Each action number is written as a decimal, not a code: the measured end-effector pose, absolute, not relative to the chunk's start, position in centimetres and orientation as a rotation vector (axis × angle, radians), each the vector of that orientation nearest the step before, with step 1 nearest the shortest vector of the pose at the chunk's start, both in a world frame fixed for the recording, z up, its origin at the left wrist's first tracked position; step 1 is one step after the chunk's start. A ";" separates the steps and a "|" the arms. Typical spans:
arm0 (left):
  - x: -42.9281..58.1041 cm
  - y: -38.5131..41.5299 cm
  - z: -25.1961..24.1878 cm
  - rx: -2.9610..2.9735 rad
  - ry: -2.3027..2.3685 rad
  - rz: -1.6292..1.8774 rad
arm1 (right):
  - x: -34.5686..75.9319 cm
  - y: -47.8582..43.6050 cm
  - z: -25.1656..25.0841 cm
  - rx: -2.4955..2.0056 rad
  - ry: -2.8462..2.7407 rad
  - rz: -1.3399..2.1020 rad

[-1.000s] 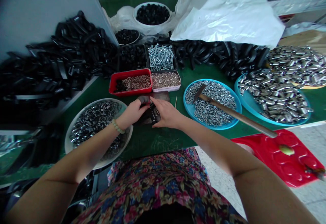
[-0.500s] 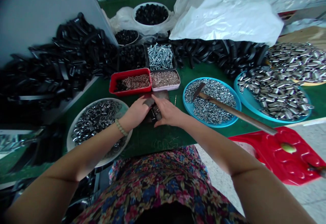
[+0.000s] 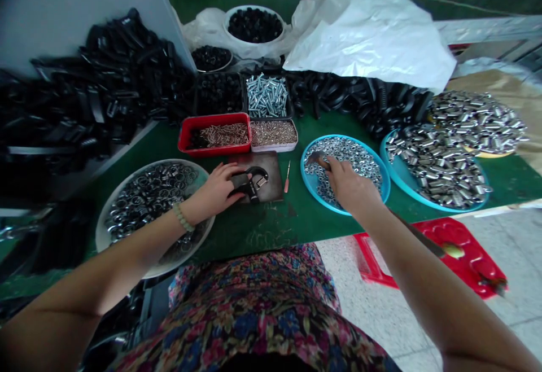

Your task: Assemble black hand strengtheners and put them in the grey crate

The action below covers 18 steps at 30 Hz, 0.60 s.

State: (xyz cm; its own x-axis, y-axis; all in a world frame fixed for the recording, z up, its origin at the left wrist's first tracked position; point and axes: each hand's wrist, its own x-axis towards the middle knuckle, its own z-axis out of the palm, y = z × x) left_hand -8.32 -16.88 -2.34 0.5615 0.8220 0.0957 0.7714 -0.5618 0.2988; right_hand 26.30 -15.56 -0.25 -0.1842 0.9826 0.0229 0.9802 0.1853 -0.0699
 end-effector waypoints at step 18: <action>-7.4 -12.0 1.5 1.961 1.389 0.166 | 19.4 -17.5 1.1 -1.657 -1.915 0.679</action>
State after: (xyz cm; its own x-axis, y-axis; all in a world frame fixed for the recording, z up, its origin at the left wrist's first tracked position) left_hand -7.37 -12.01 1.48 0.4119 0.8647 -0.2875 0.7724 -0.1639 0.6137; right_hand 19.42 -17.54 1.06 -0.1218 0.9909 0.0570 0.7334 0.1286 -0.6675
